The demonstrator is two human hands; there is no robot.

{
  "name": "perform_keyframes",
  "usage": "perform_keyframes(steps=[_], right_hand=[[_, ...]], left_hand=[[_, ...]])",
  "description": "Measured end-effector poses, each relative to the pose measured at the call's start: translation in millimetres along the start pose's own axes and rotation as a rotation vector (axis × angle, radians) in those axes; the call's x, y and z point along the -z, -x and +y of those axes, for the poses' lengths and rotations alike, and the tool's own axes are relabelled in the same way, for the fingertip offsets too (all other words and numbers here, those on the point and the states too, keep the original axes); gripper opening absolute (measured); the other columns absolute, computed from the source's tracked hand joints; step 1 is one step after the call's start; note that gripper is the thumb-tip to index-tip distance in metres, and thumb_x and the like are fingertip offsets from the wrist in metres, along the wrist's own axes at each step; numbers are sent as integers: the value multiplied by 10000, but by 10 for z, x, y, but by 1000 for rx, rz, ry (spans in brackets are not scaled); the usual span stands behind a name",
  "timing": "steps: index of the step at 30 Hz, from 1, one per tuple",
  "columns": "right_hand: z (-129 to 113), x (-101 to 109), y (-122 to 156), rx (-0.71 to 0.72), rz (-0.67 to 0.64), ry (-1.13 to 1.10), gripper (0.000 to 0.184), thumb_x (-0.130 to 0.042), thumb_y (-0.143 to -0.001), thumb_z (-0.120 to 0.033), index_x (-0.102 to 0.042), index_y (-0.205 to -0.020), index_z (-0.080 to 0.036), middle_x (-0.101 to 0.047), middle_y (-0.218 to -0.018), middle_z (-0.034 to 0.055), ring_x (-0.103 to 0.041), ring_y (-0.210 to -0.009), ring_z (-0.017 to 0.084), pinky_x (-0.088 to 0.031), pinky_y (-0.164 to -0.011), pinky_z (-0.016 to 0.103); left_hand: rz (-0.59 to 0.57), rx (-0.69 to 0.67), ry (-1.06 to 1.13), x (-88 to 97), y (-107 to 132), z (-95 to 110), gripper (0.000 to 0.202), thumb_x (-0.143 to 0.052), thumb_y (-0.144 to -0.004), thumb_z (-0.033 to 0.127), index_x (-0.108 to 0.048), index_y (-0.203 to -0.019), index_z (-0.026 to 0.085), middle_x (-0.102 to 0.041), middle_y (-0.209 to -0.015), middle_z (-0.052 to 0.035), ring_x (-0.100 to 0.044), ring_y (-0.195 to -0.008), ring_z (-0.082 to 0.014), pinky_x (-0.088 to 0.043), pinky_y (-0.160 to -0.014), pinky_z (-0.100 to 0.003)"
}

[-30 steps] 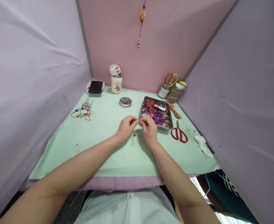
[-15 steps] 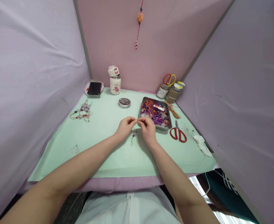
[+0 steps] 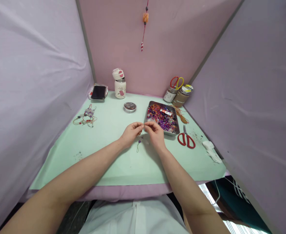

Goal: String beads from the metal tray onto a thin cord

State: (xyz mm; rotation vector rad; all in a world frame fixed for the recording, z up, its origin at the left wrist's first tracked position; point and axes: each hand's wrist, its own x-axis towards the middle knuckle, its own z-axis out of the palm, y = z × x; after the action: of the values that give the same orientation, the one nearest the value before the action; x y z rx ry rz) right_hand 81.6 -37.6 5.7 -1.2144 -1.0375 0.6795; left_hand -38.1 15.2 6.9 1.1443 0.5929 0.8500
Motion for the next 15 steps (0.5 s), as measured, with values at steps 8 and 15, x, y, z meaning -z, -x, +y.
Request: perform_keyframes(steps=[8,15], right_hand=[[-3,21,7,140,15,135,104,-589,-794,-282,-648,-819,-200,-631,-842,24,-575,-786,154,-469,-723,295],[-3,40,21,329,3,348,118,-526,-865,-236,-641,-852,-210,-619,-875,42,-577,-853,171,-469,-769,317]], left_hand=[[26,-16,-23,22,-1,-4,295,-711,-678,407,-630,-823,164,-498,-605,36,-390,-551,-82,-298,-544,-233],[83,-88,-127,51,-17,-17,250,-714,-672,360,-670,-831,172,-641,-795,-18,-538,-734,-129,-422,-732,-284]])
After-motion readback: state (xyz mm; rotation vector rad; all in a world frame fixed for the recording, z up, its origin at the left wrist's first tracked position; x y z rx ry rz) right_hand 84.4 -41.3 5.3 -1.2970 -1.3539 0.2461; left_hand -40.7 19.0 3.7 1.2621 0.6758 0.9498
